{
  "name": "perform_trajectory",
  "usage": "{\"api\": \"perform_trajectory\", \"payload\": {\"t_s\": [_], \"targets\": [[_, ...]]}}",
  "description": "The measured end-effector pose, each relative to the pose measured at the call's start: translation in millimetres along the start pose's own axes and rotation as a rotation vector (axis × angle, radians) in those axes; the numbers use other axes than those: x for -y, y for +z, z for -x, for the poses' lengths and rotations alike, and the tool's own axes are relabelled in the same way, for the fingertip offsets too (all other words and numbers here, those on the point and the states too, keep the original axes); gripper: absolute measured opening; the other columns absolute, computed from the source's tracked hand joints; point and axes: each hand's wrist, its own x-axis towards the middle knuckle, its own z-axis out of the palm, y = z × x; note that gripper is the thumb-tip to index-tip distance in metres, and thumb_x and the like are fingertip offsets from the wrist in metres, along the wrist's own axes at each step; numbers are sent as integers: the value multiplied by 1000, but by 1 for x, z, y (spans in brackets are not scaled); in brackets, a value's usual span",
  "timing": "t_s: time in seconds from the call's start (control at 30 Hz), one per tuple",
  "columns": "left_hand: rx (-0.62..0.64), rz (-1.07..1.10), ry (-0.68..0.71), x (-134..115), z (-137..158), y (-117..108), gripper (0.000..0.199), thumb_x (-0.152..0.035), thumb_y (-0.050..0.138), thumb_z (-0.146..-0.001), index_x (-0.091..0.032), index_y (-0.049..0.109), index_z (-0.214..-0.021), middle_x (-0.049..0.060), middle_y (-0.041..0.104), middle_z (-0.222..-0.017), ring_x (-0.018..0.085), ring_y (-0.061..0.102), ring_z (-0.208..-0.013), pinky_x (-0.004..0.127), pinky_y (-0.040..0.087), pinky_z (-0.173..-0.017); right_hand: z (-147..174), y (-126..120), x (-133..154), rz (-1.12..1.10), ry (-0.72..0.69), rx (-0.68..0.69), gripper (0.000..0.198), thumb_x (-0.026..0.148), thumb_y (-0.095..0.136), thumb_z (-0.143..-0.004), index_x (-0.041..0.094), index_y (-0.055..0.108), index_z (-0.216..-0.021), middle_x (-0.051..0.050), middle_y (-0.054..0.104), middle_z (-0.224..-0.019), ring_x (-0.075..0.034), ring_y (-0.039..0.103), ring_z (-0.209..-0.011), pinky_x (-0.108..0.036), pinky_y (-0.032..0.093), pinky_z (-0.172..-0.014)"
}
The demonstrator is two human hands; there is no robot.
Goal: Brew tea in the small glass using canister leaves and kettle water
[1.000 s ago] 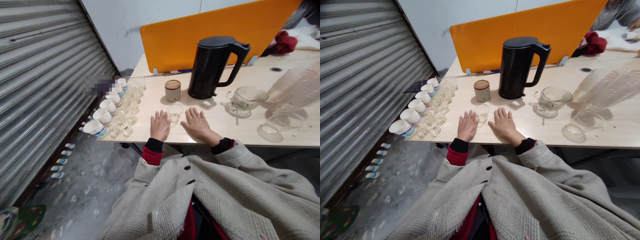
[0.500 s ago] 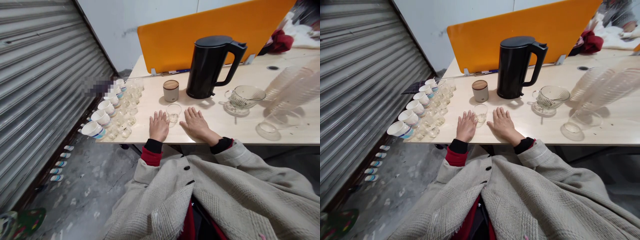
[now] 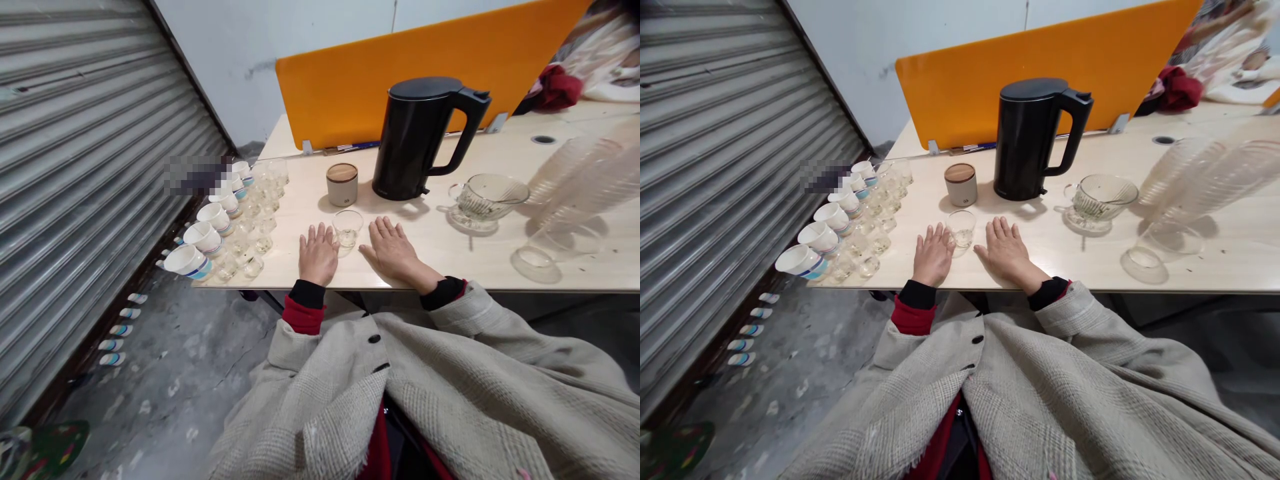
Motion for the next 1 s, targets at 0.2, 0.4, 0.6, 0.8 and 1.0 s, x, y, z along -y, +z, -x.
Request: {"api": "perform_trajectory", "payload": {"t_s": [0.2,0.4,0.6,0.8,1.0], "targets": [[0,9,2,-1,1,-2,62,-39,22,-112,-16,35,-168,8,27,-180,35,20,-167,59,19,-135,-2,4,-2,-3,-6,-31,81,55,32,-106,-1,33,-166,-26,25,-176,-40,19,-166,-60,19,-133],[0,12,0,-1,2,-4,62,-40,23,-112,-17,36,-167,8,28,-179,35,21,-167,59,19,-135,-1,4,-1,9,-8,-22,83,55,30,-106,-3,32,-165,-27,24,-176,-42,18,-166,-60,18,-133],[1,15,1,-2,3,-4,62,-39,23,-112,-16,36,-167,8,27,-179,35,20,-167,59,19,-135,0,3,-1,6,-16,-22,83,55,29,-106,-4,33,-165,-28,23,-176,-42,17,-166,-61,18,-133],[0,19,1,-1,2,-3,62,-40,22,-112,-16,35,-168,8,27,-180,35,20,-167,59,19,-135,-2,5,-2,-7,-15,-28,82,55,31,-106,-3,33,-165,-28,24,-175,-42,18,-165,-61,18,-133],[-1,14,1,0,1,-1,62,-40,22,-112,-16,36,-167,8,27,-180,35,19,-167,59,18,-135,-1,4,-3,-4,-10,-24,82,55,32,-106,-1,33,-165,-27,24,-176,-41,17,-166,-60,17,-133]]}}
